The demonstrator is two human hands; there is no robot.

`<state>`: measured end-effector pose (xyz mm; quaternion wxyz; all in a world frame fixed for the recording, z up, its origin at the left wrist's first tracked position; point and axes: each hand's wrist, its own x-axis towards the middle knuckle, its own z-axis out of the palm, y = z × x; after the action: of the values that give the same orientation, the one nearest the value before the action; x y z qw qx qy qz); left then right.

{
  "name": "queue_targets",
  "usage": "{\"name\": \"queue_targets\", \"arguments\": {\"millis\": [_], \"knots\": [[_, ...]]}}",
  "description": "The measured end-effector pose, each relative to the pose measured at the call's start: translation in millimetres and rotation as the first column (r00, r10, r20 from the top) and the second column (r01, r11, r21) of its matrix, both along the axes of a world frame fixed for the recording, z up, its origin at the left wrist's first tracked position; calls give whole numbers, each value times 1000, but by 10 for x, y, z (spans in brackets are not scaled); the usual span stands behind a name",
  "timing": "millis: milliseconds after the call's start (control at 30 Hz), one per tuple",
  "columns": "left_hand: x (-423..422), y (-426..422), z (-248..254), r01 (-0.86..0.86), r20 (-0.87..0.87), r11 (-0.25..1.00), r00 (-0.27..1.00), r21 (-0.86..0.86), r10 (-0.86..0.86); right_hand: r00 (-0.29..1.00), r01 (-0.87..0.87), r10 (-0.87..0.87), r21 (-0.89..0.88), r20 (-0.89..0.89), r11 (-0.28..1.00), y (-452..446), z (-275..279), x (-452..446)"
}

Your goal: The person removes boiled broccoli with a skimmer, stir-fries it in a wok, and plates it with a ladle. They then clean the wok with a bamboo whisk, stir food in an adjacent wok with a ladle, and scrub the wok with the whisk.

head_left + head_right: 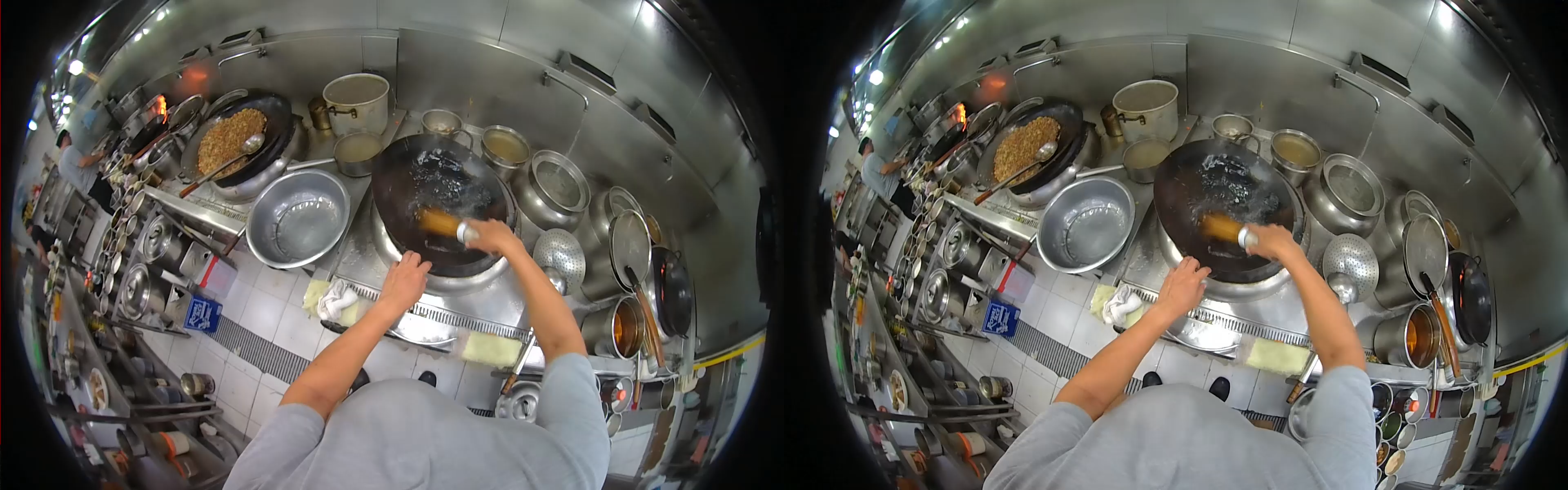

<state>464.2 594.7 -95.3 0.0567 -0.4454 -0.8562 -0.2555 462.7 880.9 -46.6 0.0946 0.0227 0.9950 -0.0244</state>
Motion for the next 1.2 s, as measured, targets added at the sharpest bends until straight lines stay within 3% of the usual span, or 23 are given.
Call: {"name": "queue_targets", "arguments": {"millis": [33,100,167,233,267,367,433,500,533,600,667,700,733,767,800,900,967,1067,1167,1200], "knots": [[-25,24,14,21,67,999,998,-46,-18,956,219,-150,-277,251,936,-112,348,176],[-36,79,-44,56,11,998,998,-17,-56,912,341,-200,-392,357,855,-118,441,170],[-36,145,-89,49,79,998,996,-39,-45,913,363,-231,-409,337,837,-100,270,-171],[17,174,-126,42,118,998,992,-56,-35,888,451,-410,-568,208,688,-150,-82,-475],[51,163,-124,33,97,999,995,-29,-30,887,454,-407,-569,218,685,-276,-178,-497],[127,5,20,43,0,999,999,17,-43,850,491,-516,-503,101,711,-555,-226,-415],[232,-184,104,45,-57,998,998,52,-42,953,301,-275,-326,124,896,-433,-46,-17],[286,-542,101,33,76,995,996,93,-40,976,145,-108,-195,191,970,-89,69,243],[263,-744,22,26,73,995,997,91,-33,946,235,-200,-117,253,965,53,212,262],[308,-1141,-176,-91,171,995,982,45,82,920,359,-358,21,161,933,368,124,104],[314,-1287,-239,-98,244,995,966,28,88,895,430,-419,45,-153,902,598,-640,-314],[278,-1329,-219,-106,301,994,949,27,93,905,405,-394,43,-160,913,491,-650,-439],[272,-1279,-147,-97,257,995,962,4,93,800,548,-588,-252,-120,798,276,-647,-628],[240,-1210,-98,-141,251,990,958,1,137,681,630,-732,-510,0,586,29,-664,-815],[219,-1139,-53,-85,274,996,959,30,74,655,572,-756,-659,9,488,-214,-663,-924],[194,-915,130,51,318,998,946,40,-60,698,504,-714,-752,63,426,-629,-686,-1236],[160,-772,150,76,301,997,950,24,-80,779,447,-624,-754,65,481,-811,-574,-1200],[200,-539,199,123,216,989,967,76,-137,929,362,-280,-753,242,549,-1046,-107,-587],[234,-346,201,159,100,975,979,154,-176,929,343,-71,-776,362,529,-608,-36,217],[192,-263,125,173,59,972,981,156,-184,875,432,-58,-722,480,541,-393,127,467]]}}
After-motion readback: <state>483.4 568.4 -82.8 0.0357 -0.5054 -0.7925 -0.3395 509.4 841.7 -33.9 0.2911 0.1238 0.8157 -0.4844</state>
